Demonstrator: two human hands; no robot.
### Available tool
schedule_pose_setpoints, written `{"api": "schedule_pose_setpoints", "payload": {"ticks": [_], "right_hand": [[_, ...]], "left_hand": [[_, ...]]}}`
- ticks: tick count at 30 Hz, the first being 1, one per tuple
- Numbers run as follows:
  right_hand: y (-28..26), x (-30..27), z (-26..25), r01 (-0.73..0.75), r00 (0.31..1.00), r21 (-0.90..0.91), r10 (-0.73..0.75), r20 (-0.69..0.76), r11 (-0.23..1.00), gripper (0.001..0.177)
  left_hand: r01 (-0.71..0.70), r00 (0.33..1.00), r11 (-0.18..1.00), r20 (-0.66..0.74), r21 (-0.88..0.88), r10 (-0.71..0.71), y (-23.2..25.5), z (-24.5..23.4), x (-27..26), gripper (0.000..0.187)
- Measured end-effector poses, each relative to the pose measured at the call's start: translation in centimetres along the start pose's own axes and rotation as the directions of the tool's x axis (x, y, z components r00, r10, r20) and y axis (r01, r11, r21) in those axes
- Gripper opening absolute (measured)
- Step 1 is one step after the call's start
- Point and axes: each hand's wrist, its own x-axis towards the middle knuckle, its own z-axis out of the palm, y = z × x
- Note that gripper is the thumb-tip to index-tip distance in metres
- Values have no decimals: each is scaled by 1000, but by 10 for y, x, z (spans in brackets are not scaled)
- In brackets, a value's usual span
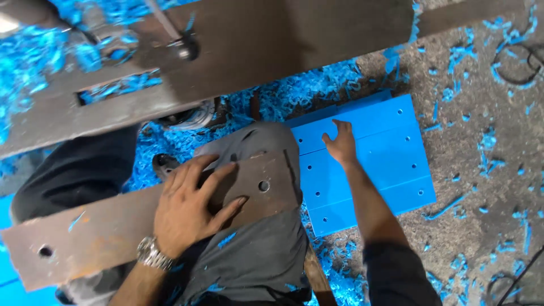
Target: The person sits at a bench drill press and drills holes through rusty flat metal plates. They position each plate under the drill bit, hold it steady with one hand, pull the drill press lever with the other, then set the drilled plate aside and take the next plate.
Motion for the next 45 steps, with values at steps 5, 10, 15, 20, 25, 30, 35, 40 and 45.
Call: {"api": "schedule_pose_setpoints", "payload": {"ticks": [5,10,15,20,25,30,35,40,45], "right_hand": [[-149,-65,-90,153,978,371,-88,-187,916,44],[-302,-122,-159,419,901,304,-352,-253,856,30],[-432,-170,-143,674,736,196,-670,-99,712,32],[-504,-198,-78,885,450,74,-886,109,459,52],[-548,-221,-31,944,277,141,-949,151,298,58],[-578,-242,6,954,224,172,-966,133,245,53],[-584,-250,18,974,215,61,-973,79,220,48],[-578,-250,19,973,221,51,-972,82,226,49],[-575,-252,22,974,222,31,-973,67,224,49]], "left_hand": [[-53,998,998,-42,-22,52,-8,-3,-18,59],[-103,977,994,-192,-21,97,-15,6,-59,54],[-22,958,999,-288,-26,13,-42,-25,-142,47],[69,916,991,-386,-112,-107,-87,-80,-259,40],[422,585,844,-612,-330,-532,-149,-48,-397,27],[792,-155,163,-452,-588,-879,-229,125,-511,63],[583,-593,-251,-194,-772,-781,-269,239,-545,104],[654,-513,-95,-347,-750,-785,-282,201,-507,101],[619,-423,-93,-231,-780,-876,-281,133,-469,110]]}}
